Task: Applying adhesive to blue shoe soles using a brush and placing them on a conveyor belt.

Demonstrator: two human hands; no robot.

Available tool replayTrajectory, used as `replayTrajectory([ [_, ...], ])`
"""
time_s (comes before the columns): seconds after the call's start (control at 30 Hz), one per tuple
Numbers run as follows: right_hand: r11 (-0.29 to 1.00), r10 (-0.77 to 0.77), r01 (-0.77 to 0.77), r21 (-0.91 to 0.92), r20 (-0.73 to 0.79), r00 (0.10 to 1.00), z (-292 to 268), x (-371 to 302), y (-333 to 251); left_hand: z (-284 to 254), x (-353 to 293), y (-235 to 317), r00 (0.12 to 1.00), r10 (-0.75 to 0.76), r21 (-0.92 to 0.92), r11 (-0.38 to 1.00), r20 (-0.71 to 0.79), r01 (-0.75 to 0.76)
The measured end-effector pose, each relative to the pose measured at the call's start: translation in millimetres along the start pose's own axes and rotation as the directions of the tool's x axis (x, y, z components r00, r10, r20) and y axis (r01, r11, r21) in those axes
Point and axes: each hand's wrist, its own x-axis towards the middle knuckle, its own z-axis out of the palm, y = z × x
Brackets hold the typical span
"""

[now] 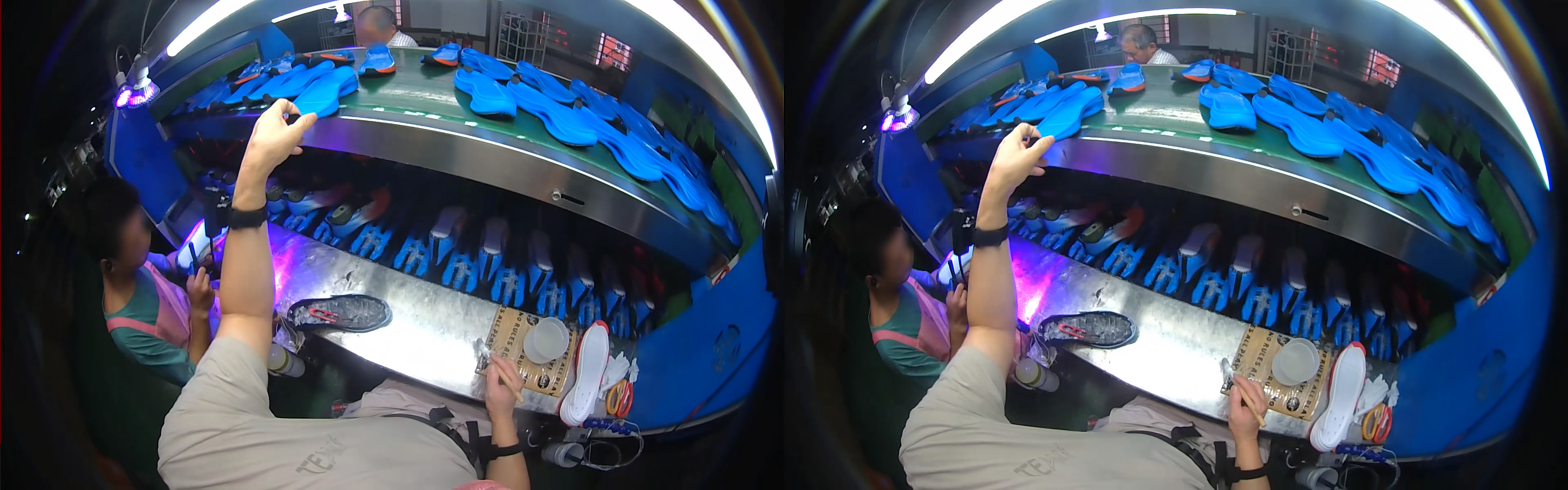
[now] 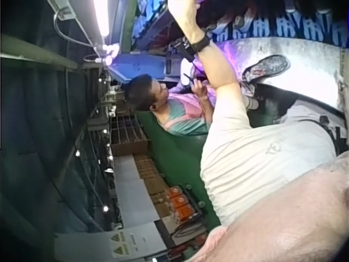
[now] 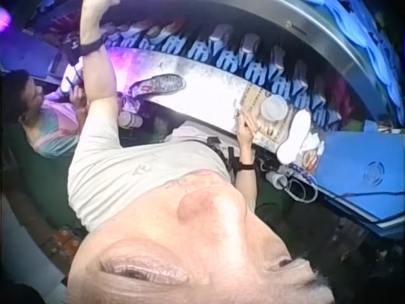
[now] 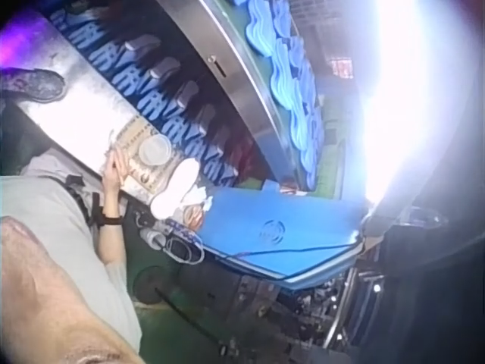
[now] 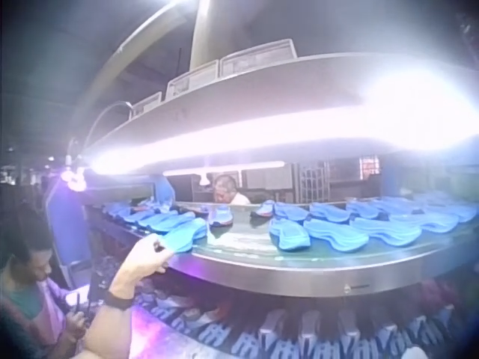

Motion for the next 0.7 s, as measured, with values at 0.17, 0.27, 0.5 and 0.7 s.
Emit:
replayTrajectory([
  [0.17, 1.000, -0.001, 0.000, -0.013, -0.016, 1.000, -2.5, 9.6, -6.1, 12.2, -23.8, -4.7, 0.989, -0.148, -0.554, 0.823, 0.001, 0.124],
  [0.27, 0.999, -0.018, 0.013, -0.029, -0.165, 0.986, -22.9, 17.5, -12.7, 21.7, -37.6, -6.0, 0.946, -0.208, -0.598, 0.801, -0.251, 0.017],
  [0.5, 0.986, 0.100, -0.131, -0.106, -0.251, 0.963, -111.2, 68.2, -23.4, 13.5, -118.7, 58.5, 0.892, -0.319, -0.882, 0.444, -0.322, -0.160],
  [0.7, 0.903, 0.239, -0.276, -0.329, -0.147, 0.960, -110.0, 83.8, -14.0, 56.7, -211.9, 87.4, 0.951, 0.072, -0.868, 0.434, 0.301, 0.242],
])
